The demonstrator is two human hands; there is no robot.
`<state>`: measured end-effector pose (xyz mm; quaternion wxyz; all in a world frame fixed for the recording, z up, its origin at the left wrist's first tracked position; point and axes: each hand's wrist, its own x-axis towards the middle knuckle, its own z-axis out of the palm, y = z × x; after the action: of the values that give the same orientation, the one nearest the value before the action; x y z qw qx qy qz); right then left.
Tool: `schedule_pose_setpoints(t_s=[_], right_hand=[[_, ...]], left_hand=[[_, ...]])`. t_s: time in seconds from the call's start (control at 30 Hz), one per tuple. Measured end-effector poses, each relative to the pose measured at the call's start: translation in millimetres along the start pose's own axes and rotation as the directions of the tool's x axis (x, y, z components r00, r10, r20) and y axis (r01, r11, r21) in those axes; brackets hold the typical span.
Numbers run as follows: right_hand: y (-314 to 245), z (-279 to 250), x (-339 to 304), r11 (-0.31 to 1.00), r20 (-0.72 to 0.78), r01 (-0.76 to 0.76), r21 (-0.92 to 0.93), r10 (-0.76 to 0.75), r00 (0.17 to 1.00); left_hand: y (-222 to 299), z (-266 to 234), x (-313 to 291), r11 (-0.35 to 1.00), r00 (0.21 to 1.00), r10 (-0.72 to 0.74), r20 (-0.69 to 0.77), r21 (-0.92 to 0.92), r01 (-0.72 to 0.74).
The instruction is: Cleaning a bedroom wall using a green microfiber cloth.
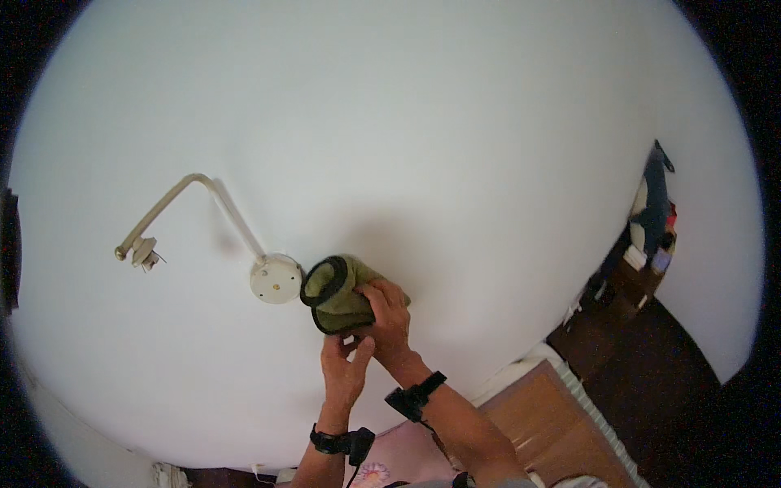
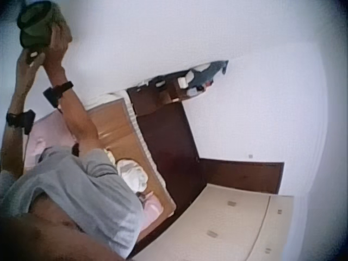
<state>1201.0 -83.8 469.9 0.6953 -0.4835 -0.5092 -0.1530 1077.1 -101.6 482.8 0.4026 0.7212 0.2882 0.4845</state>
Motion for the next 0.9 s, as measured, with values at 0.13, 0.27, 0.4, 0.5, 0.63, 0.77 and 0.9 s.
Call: schedule_pose_setpoints(t_s=[0.13, 0.27, 0.4, 0.5, 0.63, 0.77, 0.9], right_hand=[[58, 4, -45, 0.994, 0.091, 0.050, -0.093, -0.042, 0.995], [51, -14, -28, 0.996, 0.159, 0.081, 0.027, -0.085, 0.984], [24, -21, 51, 0.983, 0.012, 0.154, 0.098, -0.155, 0.988], [7, -19, 96, 0.973, -0.072, 0.207, 0.099, -0.201, 0.977], [19, -18, 78, 0.960, -0.070, 0.266, 0.085, -0.261, 0.963], [30, -34, 38, 0.964, 0.059, 0.261, 0.057, -0.264, 0.963], [16, -36, 81, 0.942, 0.039, 0.331, 0.045, -0.333, 0.942]], left_hand=[[-50, 25, -4, 0.987, 0.979, -0.162, -0.121, -0.037, 0.158], [-33, 34, -4, 0.990, 0.980, -0.119, -0.158, 0.056, 0.129], [33, 37, 32, 0.978, 0.991, 0.074, -0.112, 0.204, -0.050], [72, 40, 54, 0.951, 0.962, 0.237, -0.136, 0.237, -0.201], [49, 42, 48, 0.969, 0.972, 0.161, -0.170, 0.215, -0.123], [17, 57, 19, 0.991, 0.964, 0.081, -0.253, 0.120, -0.052], [42, 53, 39, 0.972, 0.956, 0.205, -0.210, 0.160, -0.173]])
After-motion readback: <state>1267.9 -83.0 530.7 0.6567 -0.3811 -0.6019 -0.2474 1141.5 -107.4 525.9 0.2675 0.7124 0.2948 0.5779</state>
